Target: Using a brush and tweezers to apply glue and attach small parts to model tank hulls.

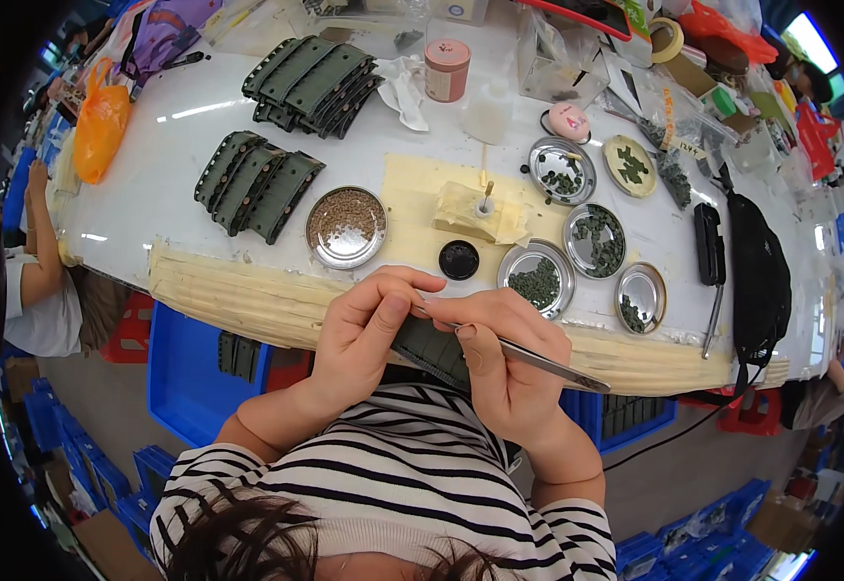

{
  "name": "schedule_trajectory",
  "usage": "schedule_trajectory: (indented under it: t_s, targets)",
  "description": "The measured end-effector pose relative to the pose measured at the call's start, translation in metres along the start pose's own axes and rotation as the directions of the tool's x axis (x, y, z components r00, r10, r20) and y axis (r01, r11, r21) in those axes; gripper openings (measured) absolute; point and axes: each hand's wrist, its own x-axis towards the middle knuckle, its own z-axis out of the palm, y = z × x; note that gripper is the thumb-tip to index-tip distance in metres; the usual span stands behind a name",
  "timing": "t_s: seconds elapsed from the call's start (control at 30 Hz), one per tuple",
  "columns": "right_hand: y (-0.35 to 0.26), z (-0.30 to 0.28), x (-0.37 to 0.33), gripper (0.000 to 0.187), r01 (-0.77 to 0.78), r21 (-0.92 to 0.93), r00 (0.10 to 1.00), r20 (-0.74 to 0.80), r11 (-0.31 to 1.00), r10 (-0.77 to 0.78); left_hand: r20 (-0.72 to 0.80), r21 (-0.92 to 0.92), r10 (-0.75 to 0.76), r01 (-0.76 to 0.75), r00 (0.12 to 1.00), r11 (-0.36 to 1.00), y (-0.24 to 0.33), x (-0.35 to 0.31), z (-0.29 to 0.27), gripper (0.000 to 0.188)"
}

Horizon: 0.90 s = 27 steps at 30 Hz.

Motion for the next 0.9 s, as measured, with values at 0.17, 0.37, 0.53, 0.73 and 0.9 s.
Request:
schedule_trajectory:
  t_s: [0.17,0.37,0.53,0.73,0.9]
  targets:
    - [-0.002,0.001,0.000,0.018,-0.017,0.007,1.000,0.007,1.000,0.017,-0.020,0.008,0.003,-0.003,1.000,1.000,-0.002,-0.001,0.001,0.024]
    - [0.003,0.004,-0.001,0.023,-0.028,0.095,0.999,-0.026,0.995,0.031,-0.018,-0.021,0.002,-0.003,1.000,1.000,-0.004,-0.001,0.000,0.022]
    - [0.004,-0.003,-0.001,0.028,-0.059,0.117,0.996,-0.055,0.991,0.066,-0.034,-0.237,-0.198,0.185,0.980,0.954,0.004,-0.004,-0.002,0.026]
    - [0.008,-0.012,0.002,0.030,0.020,0.055,0.998,-0.057,0.998,-0.017,0.036,-0.475,-0.421,0.386,0.906,0.791,0.024,-0.001,-0.012,0.036]
    - [0.007,-0.019,0.010,0.031,0.153,0.060,0.985,0.076,0.986,-0.157,0.209,-0.413,-0.391,0.443,0.896,0.795,0.017,-0.002,-0.018,0.021]
